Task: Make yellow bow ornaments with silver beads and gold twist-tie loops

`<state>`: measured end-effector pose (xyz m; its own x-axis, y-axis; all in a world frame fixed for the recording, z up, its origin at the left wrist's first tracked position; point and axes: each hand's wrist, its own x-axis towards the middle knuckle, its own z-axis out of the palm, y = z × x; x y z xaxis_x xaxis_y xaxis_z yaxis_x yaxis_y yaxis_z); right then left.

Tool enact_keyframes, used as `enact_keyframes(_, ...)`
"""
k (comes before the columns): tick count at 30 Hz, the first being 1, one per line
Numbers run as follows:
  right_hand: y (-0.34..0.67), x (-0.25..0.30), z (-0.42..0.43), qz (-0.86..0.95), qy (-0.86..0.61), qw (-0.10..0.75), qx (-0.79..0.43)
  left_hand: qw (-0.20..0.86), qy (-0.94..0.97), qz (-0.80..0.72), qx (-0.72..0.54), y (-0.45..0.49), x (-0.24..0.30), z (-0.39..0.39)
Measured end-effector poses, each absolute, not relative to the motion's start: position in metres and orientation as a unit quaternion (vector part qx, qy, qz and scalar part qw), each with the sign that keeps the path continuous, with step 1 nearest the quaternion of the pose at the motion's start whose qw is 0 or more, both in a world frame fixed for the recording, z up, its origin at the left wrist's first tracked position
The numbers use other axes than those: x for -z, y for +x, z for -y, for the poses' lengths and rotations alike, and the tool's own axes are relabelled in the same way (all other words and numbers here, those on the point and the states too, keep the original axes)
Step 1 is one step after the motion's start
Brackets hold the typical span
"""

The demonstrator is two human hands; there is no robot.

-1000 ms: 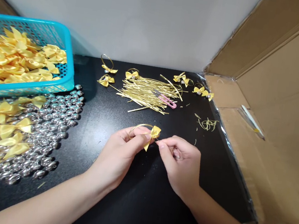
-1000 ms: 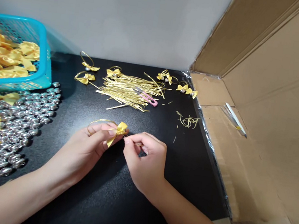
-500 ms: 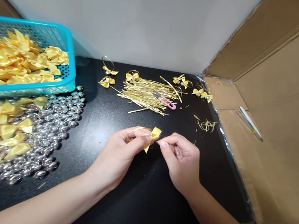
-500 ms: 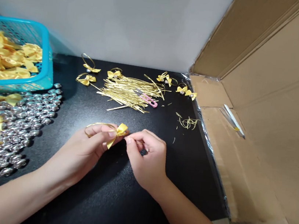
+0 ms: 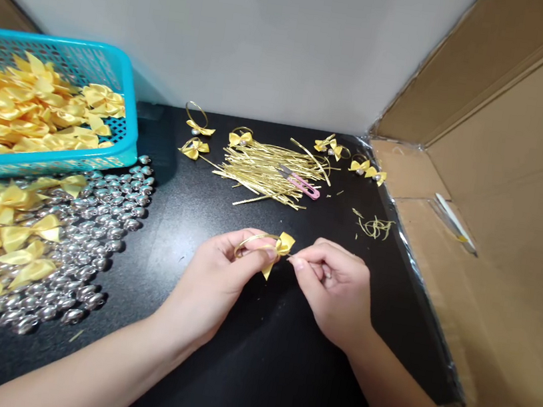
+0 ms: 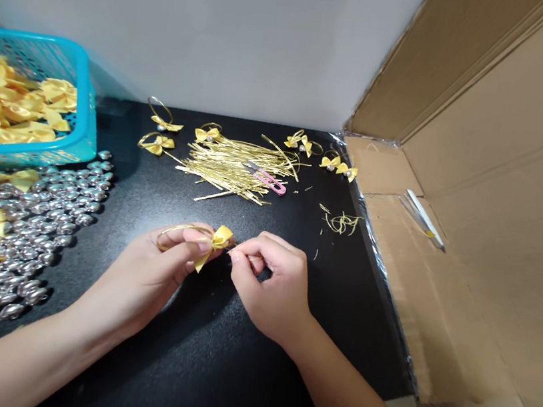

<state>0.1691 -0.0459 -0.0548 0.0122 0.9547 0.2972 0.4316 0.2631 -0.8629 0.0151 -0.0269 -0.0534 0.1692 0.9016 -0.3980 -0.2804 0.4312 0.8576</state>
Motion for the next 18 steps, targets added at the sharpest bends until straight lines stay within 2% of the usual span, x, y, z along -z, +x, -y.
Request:
enact_keyframes(9, 0.165, 0.063, 0.048, 0.493, -0.531, 0.484, -0.491, 0.69, 0.354, -0.454, -0.438, 0.015, 0.053, 0.03)
enact_keyframes(18, 0.165, 0.073, 0.049, 0.422, -0.481, 0.518, -0.568, 0.686, 0.356, -0.456, -0.441, 0.016, 0.054, 0.031)
